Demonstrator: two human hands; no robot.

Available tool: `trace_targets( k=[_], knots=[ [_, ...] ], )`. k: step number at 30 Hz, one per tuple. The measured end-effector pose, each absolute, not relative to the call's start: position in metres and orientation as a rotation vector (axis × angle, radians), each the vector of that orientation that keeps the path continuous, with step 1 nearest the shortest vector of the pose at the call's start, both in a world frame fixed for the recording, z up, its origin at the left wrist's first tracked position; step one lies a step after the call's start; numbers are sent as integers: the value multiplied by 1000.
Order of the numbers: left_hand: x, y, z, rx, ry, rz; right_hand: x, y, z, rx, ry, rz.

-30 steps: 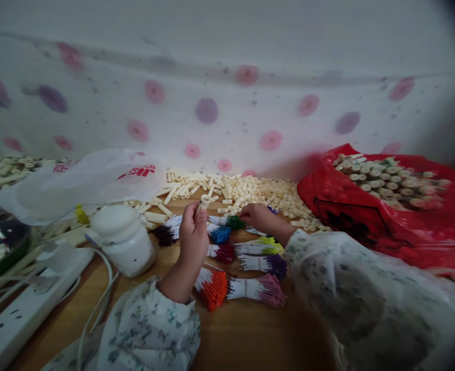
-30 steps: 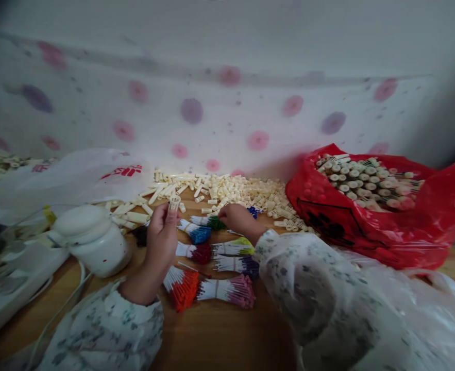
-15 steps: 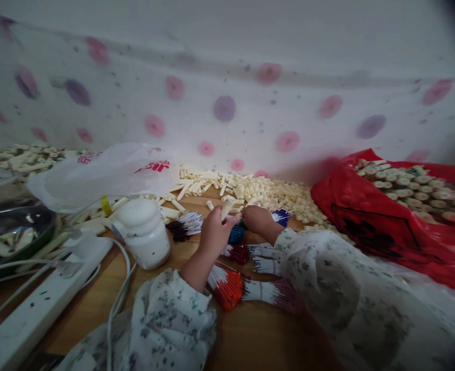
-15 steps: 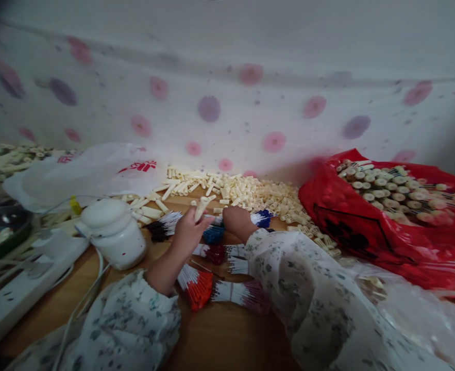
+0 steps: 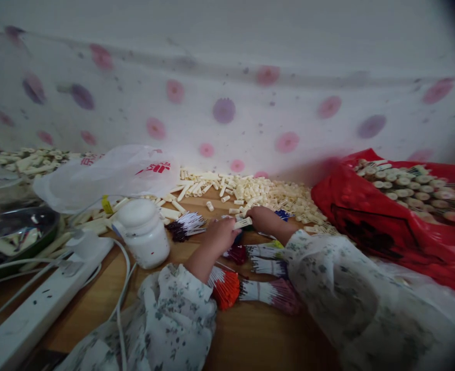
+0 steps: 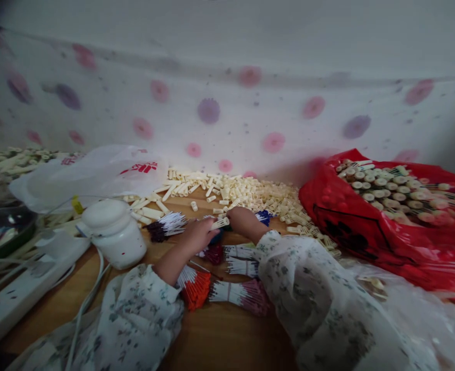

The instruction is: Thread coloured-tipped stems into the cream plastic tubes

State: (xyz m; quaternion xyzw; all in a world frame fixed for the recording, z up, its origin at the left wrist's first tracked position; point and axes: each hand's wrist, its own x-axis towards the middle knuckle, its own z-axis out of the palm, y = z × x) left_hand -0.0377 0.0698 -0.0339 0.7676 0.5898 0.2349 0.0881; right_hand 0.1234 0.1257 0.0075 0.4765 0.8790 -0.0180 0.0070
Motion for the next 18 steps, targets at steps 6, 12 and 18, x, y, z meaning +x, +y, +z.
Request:
trace_targets(
  k=[6,12,18],
  knots=[
    [-34,59,-16,2201,1871,860,173,87,26,1528,2871,-29],
    [-10,25,3,2173,1264,953,185,32,23,1304,3252,-37],
    [7,9,3,2152,1041,895,191,-14,17,1545,3444,-177]
  ],
)
